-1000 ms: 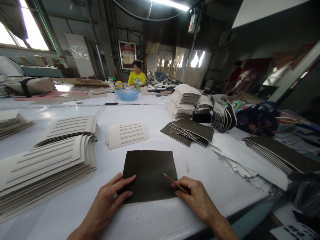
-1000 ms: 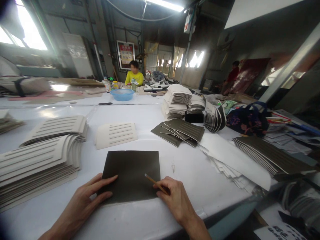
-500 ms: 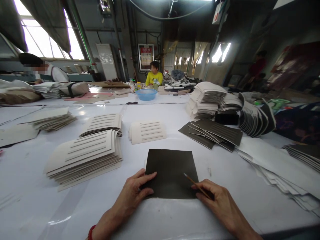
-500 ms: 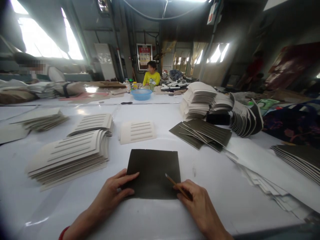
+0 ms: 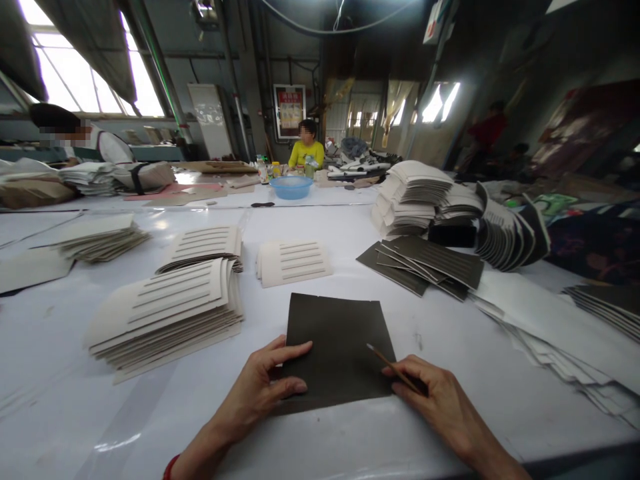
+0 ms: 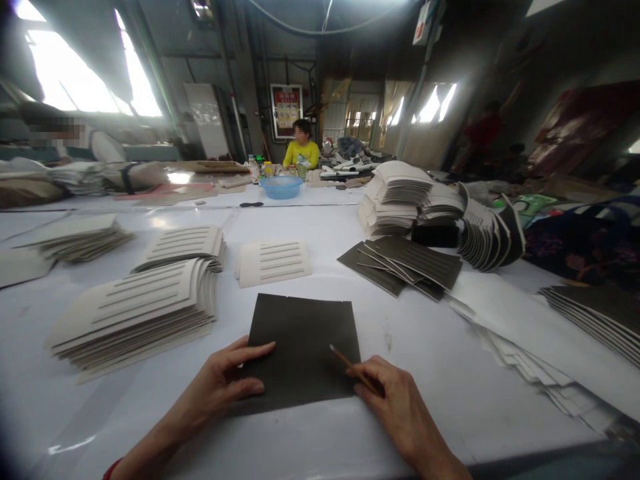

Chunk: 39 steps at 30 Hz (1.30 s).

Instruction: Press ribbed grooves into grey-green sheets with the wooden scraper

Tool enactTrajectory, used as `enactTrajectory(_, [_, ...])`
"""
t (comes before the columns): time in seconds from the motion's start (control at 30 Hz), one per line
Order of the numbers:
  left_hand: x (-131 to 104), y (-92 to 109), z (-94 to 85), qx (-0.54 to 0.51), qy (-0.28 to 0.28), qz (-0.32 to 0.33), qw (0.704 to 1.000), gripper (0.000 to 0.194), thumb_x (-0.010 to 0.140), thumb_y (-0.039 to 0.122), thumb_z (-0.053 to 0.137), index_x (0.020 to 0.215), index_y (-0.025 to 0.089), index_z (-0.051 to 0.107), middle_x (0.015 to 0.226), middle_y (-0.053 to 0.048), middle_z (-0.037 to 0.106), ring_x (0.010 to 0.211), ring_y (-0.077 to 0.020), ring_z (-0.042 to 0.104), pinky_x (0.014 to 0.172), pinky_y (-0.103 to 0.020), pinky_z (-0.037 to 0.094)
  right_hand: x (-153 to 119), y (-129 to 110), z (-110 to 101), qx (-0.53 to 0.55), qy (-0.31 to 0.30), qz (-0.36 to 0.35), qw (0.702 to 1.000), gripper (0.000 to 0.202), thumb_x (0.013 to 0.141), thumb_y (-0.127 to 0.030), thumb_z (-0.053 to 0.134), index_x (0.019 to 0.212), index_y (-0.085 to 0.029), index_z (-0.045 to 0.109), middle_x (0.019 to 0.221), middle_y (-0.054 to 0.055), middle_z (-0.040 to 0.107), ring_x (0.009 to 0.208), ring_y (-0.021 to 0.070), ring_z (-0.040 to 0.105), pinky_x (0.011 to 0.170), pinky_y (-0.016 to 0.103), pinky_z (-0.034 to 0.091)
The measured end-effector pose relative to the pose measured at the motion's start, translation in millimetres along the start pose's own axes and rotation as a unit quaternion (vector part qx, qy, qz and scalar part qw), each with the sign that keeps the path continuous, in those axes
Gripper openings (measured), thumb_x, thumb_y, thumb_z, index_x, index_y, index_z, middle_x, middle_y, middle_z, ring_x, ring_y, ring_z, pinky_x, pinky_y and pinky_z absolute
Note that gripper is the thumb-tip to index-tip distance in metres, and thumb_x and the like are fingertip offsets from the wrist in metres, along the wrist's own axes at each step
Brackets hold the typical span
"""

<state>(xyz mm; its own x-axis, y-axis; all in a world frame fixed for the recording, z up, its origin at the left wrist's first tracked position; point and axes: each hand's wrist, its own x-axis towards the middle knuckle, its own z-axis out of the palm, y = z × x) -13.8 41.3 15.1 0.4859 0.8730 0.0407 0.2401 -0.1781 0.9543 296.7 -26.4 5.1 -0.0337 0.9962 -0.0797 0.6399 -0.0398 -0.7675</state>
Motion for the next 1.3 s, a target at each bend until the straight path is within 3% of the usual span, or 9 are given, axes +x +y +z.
enactTrajectory(0.43, [2,-7,5.1,0.155,0.01,0.009,0.988,0.049,0.08,0.021,0.067,0.128,0.032,0.062,0.119,-0.005,0.062,0.105,-0.0224,0.061,0.092,-0.034,0.052,0,-1,0,0.018,0.014,-0.003,1.0,0.018,0.083,-0.03,0.059,0.093,-0.026,0.074,0.092,0.001,0.07,0.081,0.0196,0.064,0.07,0.027,0.046])
enactTrajectory(0.63, [1,-4,6.2,0.161,-0.001,0.009,0.987,0.05,0.08,0.021,0.066,0.129,0.03,0.061,0.117,-0.006,0.062,0.104,-0.0232,0.061,0.092,-0.036,0.052,-1,-4,0,0.01,0.018,-0.001,1.0,0.018,0.082,-0.028,0.059,0.093,-0.026,0.074,0.089,-0.001,0.069,0.072,0.0169,0.062,0.066,0.027,0.044])
enactTrajectory(0.97, [0,-1,7.1,0.206,-0.017,0.013,0.978,0.053,0.081,0.018,0.064,0.131,0.032,0.059,0.122,-0.005,0.06,0.108,-0.0235,0.061,0.096,-0.038,0.051,0,-3,-1,0.007,0.015,-0.01,1.0,0.022,0.083,-0.027,0.057,0.096,-0.026,0.074,0.092,0.001,0.069,0.082,0.0197,0.064,0.072,0.029,0.045])
enactTrajectory(1.1, [-2,0,12.3,0.322,0.024,0.026,0.946,0.064,0.077,0.017,0.069,0.137,0.033,0.052,0.136,-0.008,0.049,0.121,-0.0302,0.052,0.103,-0.048,0.046,0,-8,-2,-0.003,0.021,-0.01,1.0,0.02,0.082,-0.023,0.056,0.092,-0.025,0.073,0.09,0.0,0.069,0.078,0.018,0.063,0.07,0.028,0.043])
enactTrajectory(1.23, [-1,-2,24.4,0.44,0.117,0.135,0.88,0.067,0.072,0.006,0.064,0.135,0.027,0.052,0.148,-0.011,0.034,0.129,-0.0368,0.037,0.103,-0.059,0.042,0,-13,-4,-0.003,0.028,-0.005,1.0,0.017,0.078,-0.017,0.057,0.085,-0.024,0.07,0.084,-0.002,0.067,0.074,0.0157,0.06,0.067,0.026,0.04])
enactTrajectory(1.3, [-1,-5,33.4,0.447,0.079,0.202,0.868,0.058,0.078,0.003,0.054,0.131,0.025,0.054,0.139,-0.011,0.044,0.122,-0.0316,0.043,0.098,-0.052,0.048,0,-15,-4,0.002,0.03,-0.009,1.0,0.017,0.076,-0.014,0.057,0.084,-0.023,0.07,0.082,-0.003,0.067,0.073,0.0151,0.059,0.066,0.025,0.039])
